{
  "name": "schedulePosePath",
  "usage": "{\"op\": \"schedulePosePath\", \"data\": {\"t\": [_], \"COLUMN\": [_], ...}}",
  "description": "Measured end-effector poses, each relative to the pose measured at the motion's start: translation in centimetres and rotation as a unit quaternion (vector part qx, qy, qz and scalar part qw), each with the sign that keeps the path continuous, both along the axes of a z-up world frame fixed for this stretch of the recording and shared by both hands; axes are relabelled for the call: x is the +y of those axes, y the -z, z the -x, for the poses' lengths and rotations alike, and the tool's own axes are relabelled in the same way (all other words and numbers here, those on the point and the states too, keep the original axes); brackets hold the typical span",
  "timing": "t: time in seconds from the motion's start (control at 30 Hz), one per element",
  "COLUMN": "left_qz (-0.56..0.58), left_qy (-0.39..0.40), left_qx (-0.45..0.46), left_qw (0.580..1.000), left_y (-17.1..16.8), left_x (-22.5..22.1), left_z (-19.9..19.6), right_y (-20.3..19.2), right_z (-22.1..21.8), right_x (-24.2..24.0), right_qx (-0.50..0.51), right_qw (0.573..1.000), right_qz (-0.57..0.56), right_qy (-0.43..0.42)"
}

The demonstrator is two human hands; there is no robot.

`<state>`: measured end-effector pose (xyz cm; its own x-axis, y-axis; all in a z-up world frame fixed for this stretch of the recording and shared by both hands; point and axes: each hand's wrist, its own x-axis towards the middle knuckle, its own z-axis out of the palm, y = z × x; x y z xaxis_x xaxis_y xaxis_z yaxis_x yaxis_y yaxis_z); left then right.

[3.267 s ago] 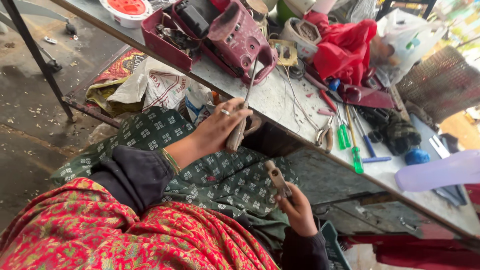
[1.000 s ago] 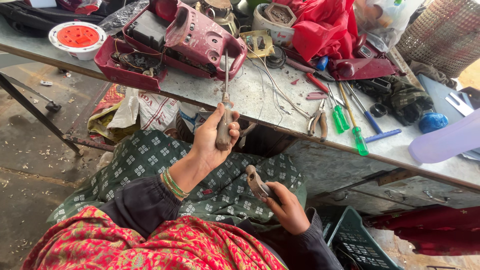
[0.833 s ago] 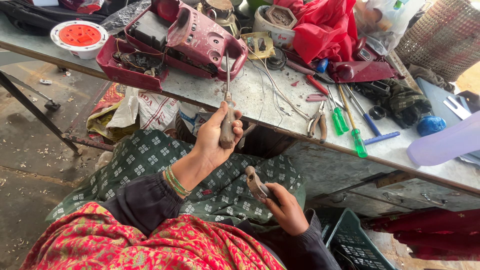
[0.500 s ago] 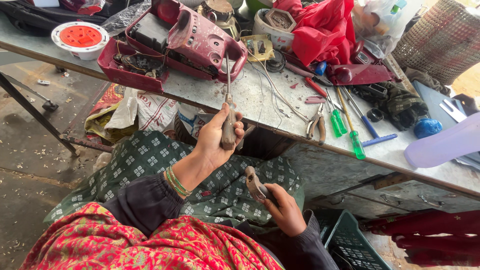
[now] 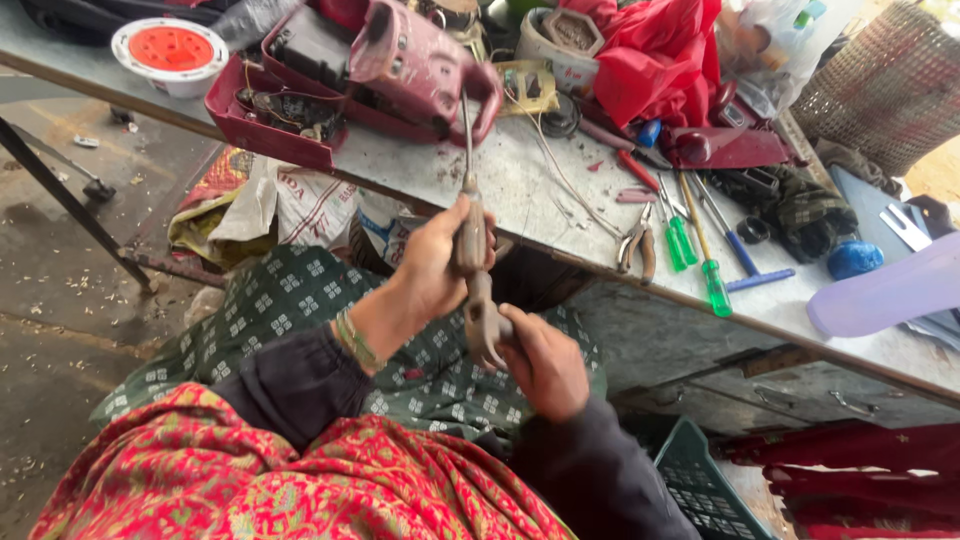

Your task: The person disassembles a red plastic appliance housing using a hammer and screwdriver to pry it apart, then uses pliers to manipulate internal wires and components.

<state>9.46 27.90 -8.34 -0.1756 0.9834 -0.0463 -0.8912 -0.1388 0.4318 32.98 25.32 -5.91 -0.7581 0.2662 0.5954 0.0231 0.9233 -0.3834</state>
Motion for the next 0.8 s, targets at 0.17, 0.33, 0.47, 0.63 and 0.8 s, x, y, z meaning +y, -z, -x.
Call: {"op": "schedulePosePath", "data": {"t": [0.17, 0.33, 0.47, 0.63, 0.8], "left_qz": [-0.004, -0.026, -0.013, 0.035, -0.044], "left_qy": [0.006, 0.027, 0.052, 0.112, 0.052], "left_qx": [-0.002, 0.005, 0.092, 0.25, 0.627], "left_qw": [1.0, 0.999, 0.994, 0.961, 0.776], "left_y": [0.0, 0.7, 0.7, 1.8, 4.9], "left_x": [1.0, 0.9, -0.8, -3.2, -6.2], "left_z": [1.3, 1.0, 0.3, -2.8, -6.6], "right_y": [1.0, 4.3, 6.4, 4.9, 4.5], "right_z": [-0.4, -2.3, -2.8, -3.1, -2.5], "right_x": [0.0, 1.6, 3.4, 3.5, 3.4], "right_qx": [0.025, 0.042, 0.171, 0.197, 0.127], "right_qw": [0.993, 0.992, 0.871, 0.843, 0.834], "right_qz": [-0.108, 0.038, 0.438, 0.492, 0.531], "right_qy": [0.044, 0.115, 0.14, 0.09, 0.075]}}
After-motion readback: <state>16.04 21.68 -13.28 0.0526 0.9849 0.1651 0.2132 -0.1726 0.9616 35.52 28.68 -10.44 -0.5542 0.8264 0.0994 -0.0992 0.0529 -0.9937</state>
